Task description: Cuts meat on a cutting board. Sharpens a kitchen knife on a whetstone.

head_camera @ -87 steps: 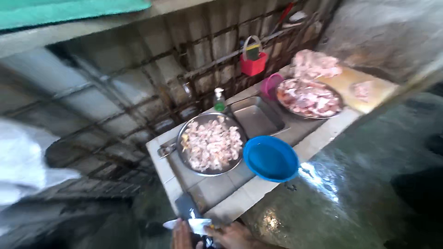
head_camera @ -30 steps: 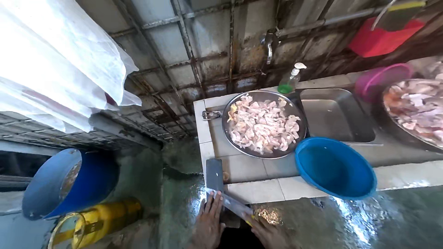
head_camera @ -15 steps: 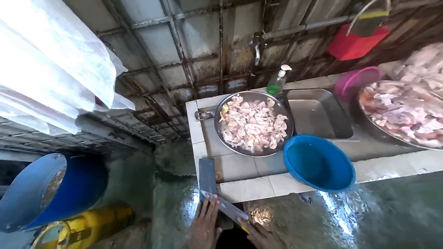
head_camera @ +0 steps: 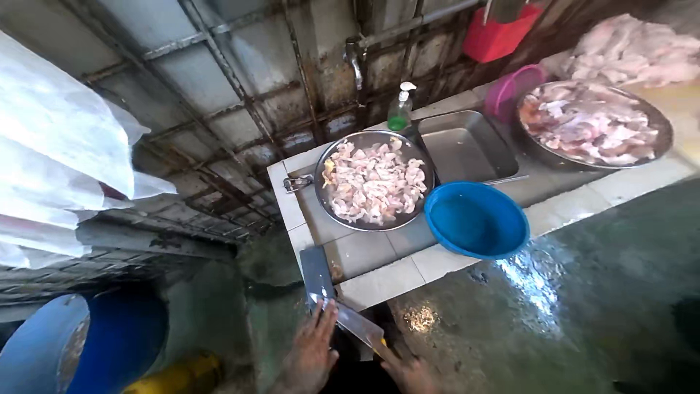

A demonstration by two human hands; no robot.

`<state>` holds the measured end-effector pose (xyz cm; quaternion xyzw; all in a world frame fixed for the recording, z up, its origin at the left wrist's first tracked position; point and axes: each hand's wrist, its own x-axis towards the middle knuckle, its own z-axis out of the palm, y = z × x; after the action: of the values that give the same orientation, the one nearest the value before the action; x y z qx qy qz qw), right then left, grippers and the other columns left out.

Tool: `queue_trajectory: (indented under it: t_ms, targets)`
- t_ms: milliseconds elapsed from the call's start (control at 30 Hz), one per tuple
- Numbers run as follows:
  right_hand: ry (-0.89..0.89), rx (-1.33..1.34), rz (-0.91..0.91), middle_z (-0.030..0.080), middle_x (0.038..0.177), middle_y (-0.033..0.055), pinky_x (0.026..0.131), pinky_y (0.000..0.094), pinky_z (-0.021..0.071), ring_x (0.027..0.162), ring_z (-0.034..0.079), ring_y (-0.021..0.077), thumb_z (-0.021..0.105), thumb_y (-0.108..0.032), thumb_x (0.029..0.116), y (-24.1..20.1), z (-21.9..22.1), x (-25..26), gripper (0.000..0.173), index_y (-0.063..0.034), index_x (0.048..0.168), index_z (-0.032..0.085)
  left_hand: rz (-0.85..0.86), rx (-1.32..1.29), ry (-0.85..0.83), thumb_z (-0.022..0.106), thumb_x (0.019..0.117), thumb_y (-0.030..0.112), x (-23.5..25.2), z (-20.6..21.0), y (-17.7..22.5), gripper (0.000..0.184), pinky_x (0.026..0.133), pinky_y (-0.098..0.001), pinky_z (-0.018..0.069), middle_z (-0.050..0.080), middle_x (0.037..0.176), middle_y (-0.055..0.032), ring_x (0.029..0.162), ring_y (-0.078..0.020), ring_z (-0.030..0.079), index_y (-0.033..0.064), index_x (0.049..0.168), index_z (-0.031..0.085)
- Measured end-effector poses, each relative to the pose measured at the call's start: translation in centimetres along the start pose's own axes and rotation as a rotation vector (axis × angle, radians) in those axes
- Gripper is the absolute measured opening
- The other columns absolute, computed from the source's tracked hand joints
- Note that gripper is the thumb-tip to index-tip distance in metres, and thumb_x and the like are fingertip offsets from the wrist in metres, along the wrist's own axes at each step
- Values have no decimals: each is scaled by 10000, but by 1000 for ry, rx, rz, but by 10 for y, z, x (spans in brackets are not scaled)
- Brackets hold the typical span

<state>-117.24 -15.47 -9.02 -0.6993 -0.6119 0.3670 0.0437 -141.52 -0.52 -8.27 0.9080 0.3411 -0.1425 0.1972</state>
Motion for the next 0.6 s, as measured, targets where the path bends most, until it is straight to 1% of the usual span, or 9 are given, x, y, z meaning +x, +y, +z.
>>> queue_trajectory:
  t_ms: [67, 100, 167, 233, 333, 433, 500, 567, 600]
  targets:
    - [6, 3, 25, 672, 1242, 237, 671, 623, 593, 776, 718, 433, 433, -458, 1089, -8, 5, -7, 501, -443, 1586, 367, 27, 3, 10, 570, 995, 463, -3, 5, -3, 813, 1250, -595, 211, 89, 1745, 20, 1608, -262, 50, 156, 1660, 217]
    - [10, 10, 39, 665, 1257, 236, 678, 617, 595, 786, 717, 432, 423, -460, 1091, -17, 7, 2, 505, -449, 1591, 352, 37, -12, -5, 541, 1013, 446, 1, -4, -16, 783, 1263, -594, 176, 81, 1745, 33, 1609, -244, 30, 166, 1663, 206]
    - [-15, 10, 56, 642, 1298, 223, 727, 604, 592, 839, 713, 427, 377, -474, 1101, -36, -1, 43, 516, -460, 1609, 286, 39, -17, -73, 463, 1057, 400, 21, -38, -50, 714, 1280, -592, 120, 76, 1745, 37, 1609, -222, 18, 183, 1670, 169]
    - [-15, 38, 57, 639, 1299, 220, 778, 601, 586, 892, 711, 425, 354, -470, 1107, -58, -15, 87, 517, -449, 1617, 268, 17, 24, -140, 394, 1088, 398, 45, -68, -86, 664, 1285, -567, 114, 81, 1745, 31, 1608, -196, 18, 189, 1672, 155]
    - [11, 30, 63, 652, 1268, 211, 809, 589, 578, 931, 708, 417, 330, -478, 1109, -73, -22, 119, 498, -452, 1605, 293, 6, 133, -122, 402, 1082, 445, 65, -77, -115, 705, 1292, -537, 106, 3, 1749, 44, 1603, -162, -53, 196, 1676, 115]
    - [45, 15, 75, 648, 1302, 199, 755, 593, 586, 874, 713, 413, 356, -487, 1102, -53, 0, 77, 492, -472, 1591, 316, 47, 100, -96, 410, 1064, 481, 41, -52, -85, 733, 1290, -568, 84, 11, 1750, 26, 1605, -190, -63, 179, 1674, 135]
    - [94, 9, 79, 676, 1234, 199, 669, 585, 600, 776, 715, 396, 415, -474, 1091, -35, 24, 20, 492, -467, 1580, 358, 73, -3, -95, 473, 1038, 501, 11, -28, -44, 763, 1278, -596, 115, 89, 1745, 15, 1609, -235, 15, 164, 1665, 196]
    - [119, 13, 93, 699, 1170, 212, 602, 581, 598, 686, 710, 385, 473, -435, 1081, -30, 35, -22, 503, -450, 1576, 387, 82, -79, -108, 551, 1008, 480, -8, -14, -13, 811, 1278, -594, 119, 90, 1745, 11, 1609, -250, 20, 148, 1662, 205]
    - [133, 8, 98, 701, 1147, 216, 581, 574, 594, 657, 704, 379, 490, -417, 1077, -31, 36, -25, 504, -438, 1573, 403, 86, -86, -117, 539, 1019, 462, -8, -13, -11, 802, 1277, -601, 116, 73, 1747, 9, 1610, -249, 8, 144, 1665, 186]
